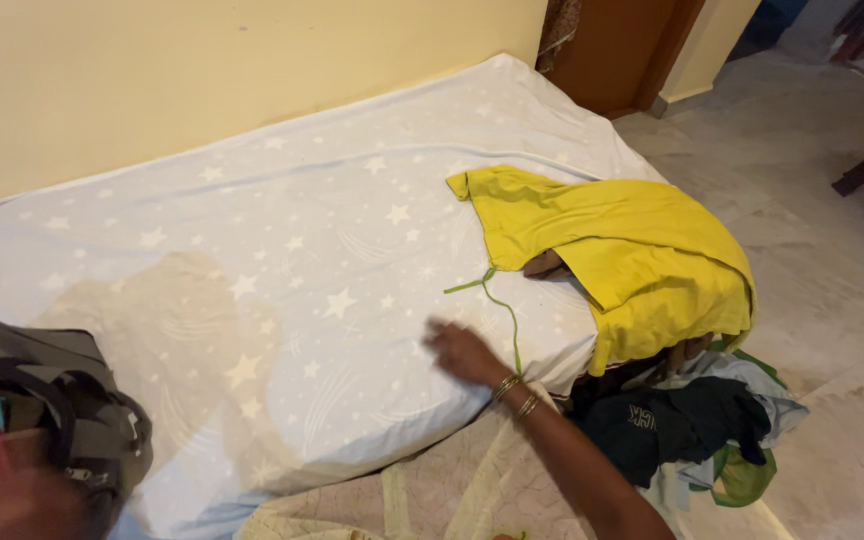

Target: The person picks up a brown shirt from a pile on a bed, spreads it out, and folds it by bringing the sides inward and folding it over.

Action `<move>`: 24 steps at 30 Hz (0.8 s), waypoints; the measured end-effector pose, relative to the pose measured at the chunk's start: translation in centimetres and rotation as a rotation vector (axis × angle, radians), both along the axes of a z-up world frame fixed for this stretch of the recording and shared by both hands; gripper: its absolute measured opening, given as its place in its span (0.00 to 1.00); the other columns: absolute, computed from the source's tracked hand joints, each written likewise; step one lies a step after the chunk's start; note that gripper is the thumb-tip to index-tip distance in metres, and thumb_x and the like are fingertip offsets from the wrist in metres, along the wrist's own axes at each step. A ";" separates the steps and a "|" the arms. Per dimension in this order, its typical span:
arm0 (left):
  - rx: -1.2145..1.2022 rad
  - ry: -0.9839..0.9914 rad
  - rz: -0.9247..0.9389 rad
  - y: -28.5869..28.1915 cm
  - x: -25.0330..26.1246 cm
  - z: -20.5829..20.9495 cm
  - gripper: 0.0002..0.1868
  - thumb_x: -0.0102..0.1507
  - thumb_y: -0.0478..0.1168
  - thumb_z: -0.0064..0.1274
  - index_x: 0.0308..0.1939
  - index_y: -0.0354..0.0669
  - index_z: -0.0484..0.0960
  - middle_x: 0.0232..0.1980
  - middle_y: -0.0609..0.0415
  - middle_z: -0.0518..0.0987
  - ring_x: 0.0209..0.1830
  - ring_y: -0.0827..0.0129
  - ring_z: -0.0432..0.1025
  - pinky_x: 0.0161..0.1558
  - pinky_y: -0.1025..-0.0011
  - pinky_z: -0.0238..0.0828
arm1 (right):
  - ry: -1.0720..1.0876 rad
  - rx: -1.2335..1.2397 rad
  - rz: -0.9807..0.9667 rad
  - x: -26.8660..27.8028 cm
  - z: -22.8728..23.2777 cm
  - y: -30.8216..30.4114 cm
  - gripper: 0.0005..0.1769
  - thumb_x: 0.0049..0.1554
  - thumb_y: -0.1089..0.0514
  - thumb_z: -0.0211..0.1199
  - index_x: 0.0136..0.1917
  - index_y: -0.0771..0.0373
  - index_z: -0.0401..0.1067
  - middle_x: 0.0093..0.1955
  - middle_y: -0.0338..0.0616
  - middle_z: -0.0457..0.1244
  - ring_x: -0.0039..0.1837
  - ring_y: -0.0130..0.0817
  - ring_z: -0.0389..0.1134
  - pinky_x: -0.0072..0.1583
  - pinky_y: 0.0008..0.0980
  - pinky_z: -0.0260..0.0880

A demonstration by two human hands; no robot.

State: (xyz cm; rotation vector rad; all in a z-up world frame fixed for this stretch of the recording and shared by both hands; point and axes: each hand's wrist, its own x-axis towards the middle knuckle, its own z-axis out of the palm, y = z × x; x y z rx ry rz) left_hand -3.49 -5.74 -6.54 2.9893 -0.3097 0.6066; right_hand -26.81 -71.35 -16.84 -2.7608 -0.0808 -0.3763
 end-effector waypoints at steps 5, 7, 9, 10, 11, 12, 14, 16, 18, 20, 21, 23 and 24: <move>0.141 0.016 -0.648 -12.9 -7.0 -7.2 0.33 0.55 0.38 0.47 0.67 0.59 0.72 0.75 0.52 0.68 0.75 0.40 0.64 0.63 0.50 0.73 | 0.093 -0.749 -0.779 -0.9 0.8 -12.4 0.37 0.55 0.58 0.56 0.76 0.74 0.66 0.43 0.47 0.68 0.48 0.41 0.67 0.53 0.46 0.65; 0.482 0.535 -0.303 -17.1 -10.7 -9.3 0.48 0.57 0.66 0.56 0.77 0.71 0.50 0.84 0.59 0.45 0.79 0.34 0.49 0.72 0.58 0.62 | -0.220 -0.705 -0.767 -2.5 1.2 -16.2 0.13 0.49 0.58 0.56 0.47 0.63 0.73 0.65 0.45 0.68 0.49 0.47 0.66 0.58 0.55 0.66; 0.460 0.535 -0.332 -17.8 -9.5 -8.8 0.47 0.58 0.67 0.55 0.77 0.71 0.52 0.84 0.58 0.46 0.77 0.32 0.50 0.72 0.56 0.62 | -0.376 -0.594 -0.618 -3.1 2.0 -18.2 0.12 0.52 0.60 0.54 0.50 0.65 0.72 0.61 0.48 0.68 0.55 0.49 0.66 0.57 0.50 0.65; 0.438 0.540 -0.369 -17.6 -9.3 -8.9 0.45 0.60 0.68 0.55 0.77 0.71 0.54 0.84 0.57 0.47 0.76 0.31 0.52 0.72 0.54 0.61 | -0.519 -0.483 -0.470 -3.1 2.3 -18.4 0.12 0.56 0.63 0.52 0.52 0.67 0.71 0.57 0.51 0.67 0.60 0.51 0.66 0.56 0.45 0.64; 0.436 0.544 -0.361 -16.9 -9.2 -9.0 0.45 0.60 0.68 0.55 0.77 0.71 0.54 0.84 0.57 0.47 0.76 0.31 0.52 0.72 0.54 0.61 | -0.518 -0.479 -0.462 -2.3 2.7 -17.6 0.12 0.56 0.63 0.52 0.52 0.67 0.71 0.57 0.51 0.67 0.60 0.51 0.66 0.56 0.45 0.64; 0.444 0.589 -0.354 -17.2 -8.7 -9.0 0.46 0.59 0.70 0.54 0.77 0.73 0.53 0.84 0.58 0.47 0.76 0.31 0.51 0.72 0.55 0.62 | -0.390 -0.292 -0.529 -0.9 3.5 -16.8 0.07 0.58 0.62 0.53 0.47 0.65 0.71 0.52 0.51 0.65 0.58 0.49 0.65 0.59 0.45 0.63; 0.450 0.639 -0.348 -17.7 -8.1 -9.0 0.47 0.59 0.72 0.54 0.78 0.74 0.53 0.84 0.59 0.46 0.77 0.31 0.50 0.72 0.55 0.63 | -0.482 -0.073 -0.532 1.7 4.3 -13.5 0.04 0.58 0.64 0.54 0.42 0.64 0.69 0.45 0.53 0.62 0.53 0.50 0.62 0.59 0.48 0.62; 0.410 0.712 -0.299 -17.9 -8.0 -9.2 0.50 0.56 0.75 0.55 0.78 0.75 0.53 0.85 0.63 0.44 0.79 0.30 0.45 0.71 0.55 0.63 | -0.663 0.116 -0.390 3.8 4.6 -8.7 0.04 0.55 0.70 0.52 0.40 0.66 0.67 0.42 0.55 0.59 0.48 0.51 0.61 0.55 0.48 0.62; 0.418 0.682 -0.301 -18.1 -8.1 -9.5 0.50 0.55 0.76 0.54 0.78 0.75 0.53 0.85 0.63 0.44 0.79 0.29 0.45 0.71 0.54 0.63 | -0.653 0.216 -0.226 5.2 4.7 -2.8 0.06 0.50 0.72 0.51 0.36 0.66 0.67 0.39 0.53 0.61 0.46 0.50 0.62 0.54 0.46 0.64; 0.428 0.649 -0.299 -18.2 -8.5 -8.8 0.51 0.55 0.76 0.53 0.78 0.74 0.53 0.85 0.63 0.45 0.79 0.29 0.44 0.71 0.54 0.64 | -0.564 0.199 -0.023 5.5 4.5 4.4 0.05 0.54 0.69 0.53 0.40 0.67 0.70 0.41 0.54 0.64 0.46 0.49 0.65 0.54 0.47 0.66; 0.412 0.679 -0.272 -18.7 -8.8 -8.0 0.52 0.55 0.77 0.53 0.78 0.74 0.53 0.85 0.64 0.44 0.80 0.29 0.41 0.72 0.53 0.62 | -0.441 0.286 0.046 5.3 4.5 8.2 0.06 0.55 0.69 0.51 0.41 0.68 0.70 0.41 0.54 0.65 0.47 0.48 0.66 0.55 0.46 0.68; 0.392 0.716 -0.236 -19.9 -10.2 -6.9 0.52 0.54 0.77 0.53 0.78 0.74 0.53 0.86 0.64 0.43 0.81 0.29 0.38 0.73 0.52 0.60 | -0.426 0.510 0.279 4.2 6.1 15.6 0.08 0.57 0.72 0.50 0.45 0.68 0.70 0.47 0.53 0.67 0.52 0.45 0.68 0.59 0.43 0.71; 0.404 0.745 -0.155 -20.8 -11.1 -6.7 0.57 0.55 0.80 0.54 0.80 0.68 0.47 0.86 0.58 0.39 0.80 0.30 0.34 0.72 0.45 0.54 | -0.358 0.306 0.320 3.5 7.2 18.9 0.06 0.60 0.70 0.56 0.49 0.66 0.72 0.49 0.53 0.67 0.53 0.44 0.68 0.58 0.40 0.74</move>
